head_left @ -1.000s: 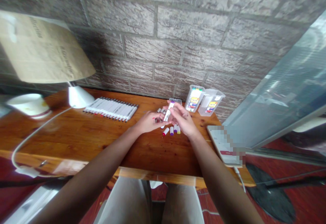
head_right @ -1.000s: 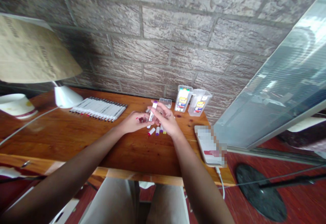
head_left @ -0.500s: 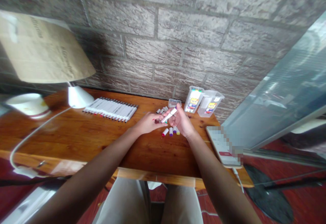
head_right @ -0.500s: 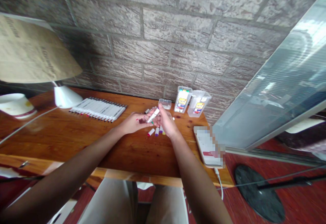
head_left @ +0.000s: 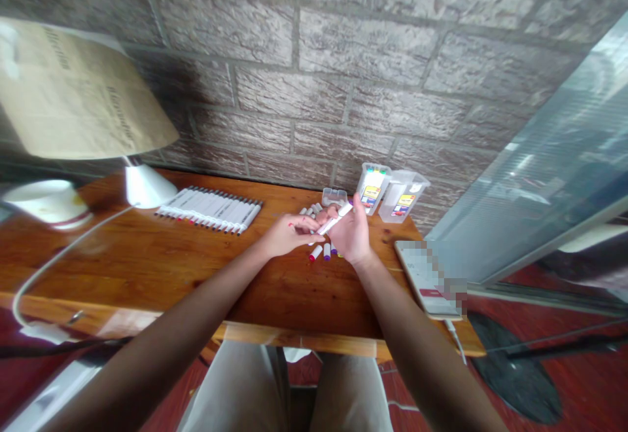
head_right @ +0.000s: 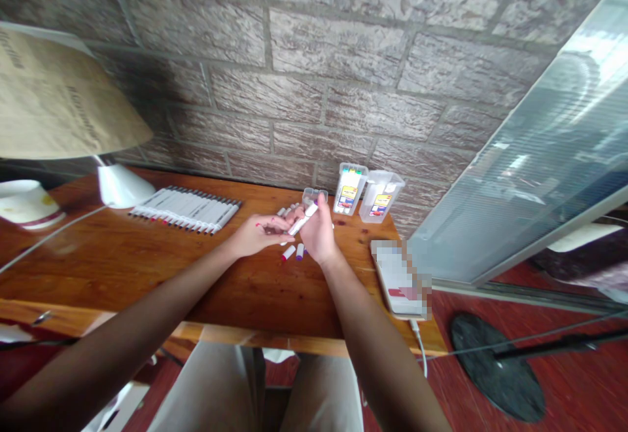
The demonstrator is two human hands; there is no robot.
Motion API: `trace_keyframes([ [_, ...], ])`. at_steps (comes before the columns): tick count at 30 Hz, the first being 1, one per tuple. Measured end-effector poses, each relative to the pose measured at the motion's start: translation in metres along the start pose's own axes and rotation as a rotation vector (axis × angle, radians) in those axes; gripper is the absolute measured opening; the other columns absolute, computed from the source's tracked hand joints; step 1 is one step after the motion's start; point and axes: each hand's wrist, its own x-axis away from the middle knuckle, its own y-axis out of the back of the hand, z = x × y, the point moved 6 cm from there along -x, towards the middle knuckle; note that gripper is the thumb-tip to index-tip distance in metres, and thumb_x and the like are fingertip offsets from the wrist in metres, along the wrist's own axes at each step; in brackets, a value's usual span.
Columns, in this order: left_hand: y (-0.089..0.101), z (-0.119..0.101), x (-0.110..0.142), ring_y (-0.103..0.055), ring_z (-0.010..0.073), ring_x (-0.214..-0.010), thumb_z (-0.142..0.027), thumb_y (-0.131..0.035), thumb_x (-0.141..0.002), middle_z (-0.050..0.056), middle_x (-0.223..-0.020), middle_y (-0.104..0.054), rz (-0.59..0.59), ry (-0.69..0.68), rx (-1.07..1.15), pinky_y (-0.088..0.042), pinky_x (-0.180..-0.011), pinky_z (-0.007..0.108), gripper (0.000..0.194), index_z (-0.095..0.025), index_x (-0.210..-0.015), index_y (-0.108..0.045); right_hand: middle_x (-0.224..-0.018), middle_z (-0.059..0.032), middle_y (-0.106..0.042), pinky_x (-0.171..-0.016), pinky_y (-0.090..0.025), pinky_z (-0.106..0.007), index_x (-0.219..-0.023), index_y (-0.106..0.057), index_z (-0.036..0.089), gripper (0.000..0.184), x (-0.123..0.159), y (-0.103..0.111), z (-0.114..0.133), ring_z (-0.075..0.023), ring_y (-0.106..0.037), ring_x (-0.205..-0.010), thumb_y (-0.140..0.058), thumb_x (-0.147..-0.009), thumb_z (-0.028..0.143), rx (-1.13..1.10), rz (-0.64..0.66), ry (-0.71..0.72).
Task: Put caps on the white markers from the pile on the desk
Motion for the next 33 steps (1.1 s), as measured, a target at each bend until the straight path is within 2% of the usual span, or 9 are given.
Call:
trace_keyframes([
  [4,-0.003,0.001,-0.002,-0.073,0.02,-0.077,-0.044,-0.082,-0.069,0.009,-0.084,-0.077,0.025,0.024,0.158,-0.058,-0.078,0.033,0.035,-0.013,-0.083,-0.073,-0.047,0.0045,-0.025,-0.052,-0.039,-0.032,-0.052,-0.034,0.025,0.067,0.0,0.005,0.003,-0.014,-0.031,-0.046,-0.039,-0.077,0.086,-0.102,-0.017,0.026],
  [6,-0.005,0.001,-0.003,-0.073,0.0199,-0.078,-0.043,-0.081,-0.071,0.009,-0.084,-0.077,0.05,0.019,0.154,-0.058,-0.08,0.033,0.033,-0.013,-0.081,-0.073,-0.046,0.0053,-0.021,-0.049,-0.035,-0.03,-0.051,-0.032,0.025,0.066,0.0,0.006,0.002,-0.0132,-0.025,-0.045,-0.04,-0.079,0.083,-0.114,-0.013,0.039],
  [10,-0.003,0.002,-0.002,-0.072,0.0192,-0.078,-0.043,-0.08,-0.073,0.01,-0.085,-0.077,0.045,0.022,0.11,-0.057,-0.077,0.031,0.032,-0.013,-0.082,-0.074,-0.045,0.0055,-0.021,-0.047,-0.03,-0.028,-0.051,-0.032,0.024,0.062,-0.001,0.004,-0.002,-0.0123,-0.023,-0.044,-0.045,-0.081,0.077,-0.104,0.014,0.072],
  [15,0.005,-0.003,-0.001,-0.07,0.0176,-0.074,-0.044,-0.078,-0.075,0.008,-0.083,-0.077,0.045,0.023,0.001,-0.054,-0.069,0.027,0.032,-0.013,-0.085,-0.074,-0.044,0.0054,-0.021,-0.048,-0.031,-0.028,-0.051,-0.032,0.024,0.061,-0.001,0.003,-0.001,-0.0119,-0.026,-0.044,-0.047,-0.08,0.075,-0.065,-0.003,0.083],
  [22,0.008,-0.006,-0.002,-0.063,0.0137,-0.063,-0.051,-0.073,-0.077,0.006,-0.075,-0.073,0.018,0.026,-0.043,-0.047,-0.058,0.024,0.039,-0.013,-0.079,-0.073,-0.046,0.006,-0.02,-0.045,-0.03,-0.027,-0.053,-0.04,0.024,0.059,-0.001,0.015,0.011,-0.0114,-0.024,-0.044,-0.047,-0.081,0.075,-0.092,-0.067,0.12],
  [28,0.006,-0.001,-0.003,-0.06,0.0122,-0.062,-0.053,-0.072,-0.077,0.006,-0.075,-0.073,0.016,0.032,-0.071,-0.044,-0.057,0.023,0.041,-0.012,-0.081,-0.073,-0.044,0.0067,-0.018,-0.043,-0.027,-0.027,-0.056,-0.042,0.025,0.057,0.0,0.025,0.018,-0.0114,-0.021,-0.042,-0.041,-0.085,0.074,-0.087,-0.13,0.128],
  [33,0.004,0.0,-0.003,-0.057,0.0107,-0.059,-0.053,-0.072,-0.077,0.006,-0.072,-0.071,0.025,0.044,-0.071,-0.042,-0.055,0.022,0.042,-0.011,-0.08,-0.072,-0.041,0.0073,-0.017,-0.042,-0.025,-0.026,-0.058,-0.042,0.025,0.053,0.003,0.025,0.021,-0.0114,-0.021,-0.041,-0.042,-0.085,0.071,-0.124,-0.082,0.117],
])
